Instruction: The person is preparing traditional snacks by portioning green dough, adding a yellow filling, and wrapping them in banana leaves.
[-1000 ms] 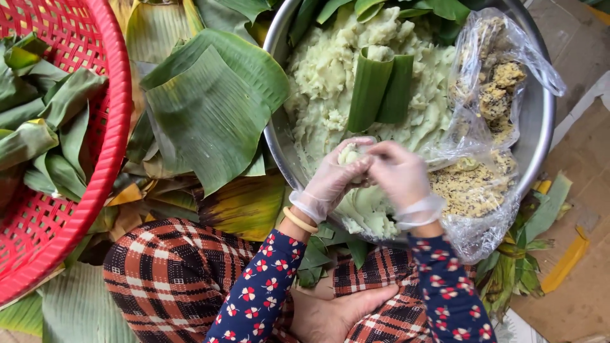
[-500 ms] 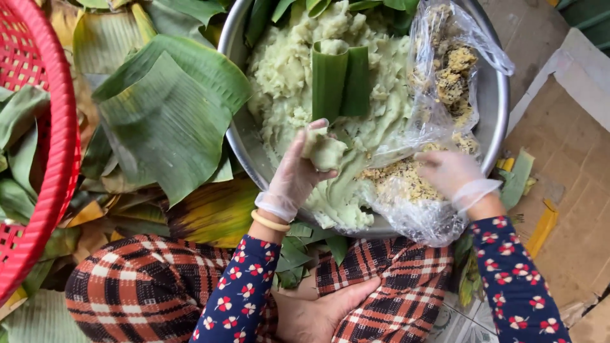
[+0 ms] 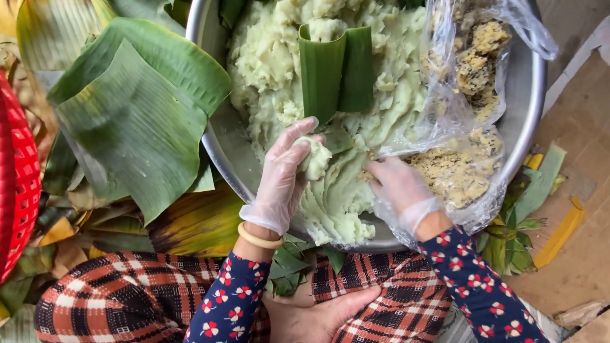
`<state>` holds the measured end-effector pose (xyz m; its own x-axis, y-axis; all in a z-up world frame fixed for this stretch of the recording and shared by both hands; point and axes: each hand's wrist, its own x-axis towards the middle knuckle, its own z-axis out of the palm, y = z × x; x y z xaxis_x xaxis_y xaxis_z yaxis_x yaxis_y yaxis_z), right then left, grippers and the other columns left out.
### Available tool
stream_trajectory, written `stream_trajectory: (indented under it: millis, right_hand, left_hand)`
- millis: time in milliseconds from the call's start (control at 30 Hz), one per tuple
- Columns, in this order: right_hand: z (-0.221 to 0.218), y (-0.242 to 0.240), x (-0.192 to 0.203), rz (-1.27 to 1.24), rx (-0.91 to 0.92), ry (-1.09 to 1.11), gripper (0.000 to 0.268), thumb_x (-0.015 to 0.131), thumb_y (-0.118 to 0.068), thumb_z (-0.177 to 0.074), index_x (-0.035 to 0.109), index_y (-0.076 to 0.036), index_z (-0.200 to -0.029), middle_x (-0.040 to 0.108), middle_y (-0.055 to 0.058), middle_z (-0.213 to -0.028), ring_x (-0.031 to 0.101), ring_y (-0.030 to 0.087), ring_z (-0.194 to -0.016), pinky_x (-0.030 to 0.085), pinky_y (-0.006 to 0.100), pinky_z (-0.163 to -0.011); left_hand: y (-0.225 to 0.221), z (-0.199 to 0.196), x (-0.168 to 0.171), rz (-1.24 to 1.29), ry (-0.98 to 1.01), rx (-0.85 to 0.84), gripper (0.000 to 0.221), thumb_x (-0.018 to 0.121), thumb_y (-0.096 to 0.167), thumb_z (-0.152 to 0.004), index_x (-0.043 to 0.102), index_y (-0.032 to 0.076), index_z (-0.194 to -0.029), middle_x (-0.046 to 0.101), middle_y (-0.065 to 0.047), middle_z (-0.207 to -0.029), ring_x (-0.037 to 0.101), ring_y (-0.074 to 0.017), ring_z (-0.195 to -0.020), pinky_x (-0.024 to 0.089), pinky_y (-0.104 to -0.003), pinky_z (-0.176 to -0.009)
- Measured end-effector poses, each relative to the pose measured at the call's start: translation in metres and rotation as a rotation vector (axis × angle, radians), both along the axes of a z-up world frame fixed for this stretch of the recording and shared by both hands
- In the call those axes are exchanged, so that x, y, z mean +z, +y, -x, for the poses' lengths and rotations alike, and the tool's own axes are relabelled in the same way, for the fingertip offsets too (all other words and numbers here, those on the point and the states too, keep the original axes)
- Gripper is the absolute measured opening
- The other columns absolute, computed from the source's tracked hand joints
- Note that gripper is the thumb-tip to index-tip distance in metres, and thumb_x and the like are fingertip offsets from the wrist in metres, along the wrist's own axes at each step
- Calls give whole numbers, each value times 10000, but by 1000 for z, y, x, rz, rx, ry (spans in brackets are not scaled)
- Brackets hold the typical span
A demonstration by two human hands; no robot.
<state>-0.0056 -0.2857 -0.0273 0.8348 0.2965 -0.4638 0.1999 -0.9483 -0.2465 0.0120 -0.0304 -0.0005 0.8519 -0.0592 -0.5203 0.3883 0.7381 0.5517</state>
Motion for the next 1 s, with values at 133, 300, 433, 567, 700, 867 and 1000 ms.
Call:
stream_trajectory:
  millis: [133, 300, 433, 567, 700, 867, 1000]
  right_hand:
    - [-14, -8, 6, -49, -22, 17, 447, 715, -228, -799, 683, -218, -1244, 696, 70, -1108, 693, 283, -1097, 570, 435, -971]
    - [-22, 20, 116, -428, -513, 149, 331, 656, -74, -871, 752, -69, -1188, 758, 173, -1111, 742, 282, -948, 599, 422, -878]
    - [-14, 44, 135, -734, -652, 54, 298, 734, 38, -853, 722, 27, -1151, 698, 203, -1153, 703, 242, -928, 625, 371, -814]
    - [-11, 85, 84, -654, -183, -331, 227, 754, -32, -816, 799, -119, -1021, 763, 44, -989, 702, 249, -1003, 575, 344, -854]
    - [-11, 110, 30, -468, -68, -533, 228, 751, -101, -809, 770, -136, -1033, 678, 63, -1044, 686, 288, -1009, 583, 432, -874]
    - [-14, 113, 89, -669, -73, -443, 146, 761, -69, -867, 809, -127, -992, 783, 50, -947, 727, 245, -975, 578, 353, -868]
    - [-17, 125, 30, -534, -23, -582, 181, 741, -47, -805, 800, -156, -937, 771, 13, -921, 728, 214, -908, 584, 334, -828]
  left_hand:
    - [1, 0, 10, 19, 33, -27, 398, 589, 102, -962, 602, 20, -1351, 701, -201, -1077, 739, -266, -791, 662, -373, -568]
    - [-5, 6, -1, 71, -86, -87, 601, 722, 122, -892, 512, 66, -1453, 660, -210, -1185, 726, -300, -953, 666, -440, -783]
    - [-10, 11, 7, 15, -115, -126, 450, 589, -64, -910, 604, 13, -1354, 703, -224, -1135, 748, -323, -851, 676, -435, -665]
    - [-3, 18, 17, 23, -102, -97, 464, 530, -63, -893, 627, 28, -1338, 696, -217, -1190, 738, -298, -830, 680, -436, -670]
    - [0, 24, -18, 208, -129, -58, 604, 567, 14, -820, 555, 51, -1424, 667, -190, -1200, 731, -250, -838, 681, -441, -671]
    - [-3, 21, -16, 417, -208, 4, 565, 645, 153, -955, 495, 46, -1489, 650, -258, -1279, 726, -308, -995, 654, -488, -764]
    - [-10, 17, -33, 213, -166, 154, 469, 594, 14, -929, 587, 16, -1397, 704, -230, -1179, 718, -227, -930, 649, -377, -779]
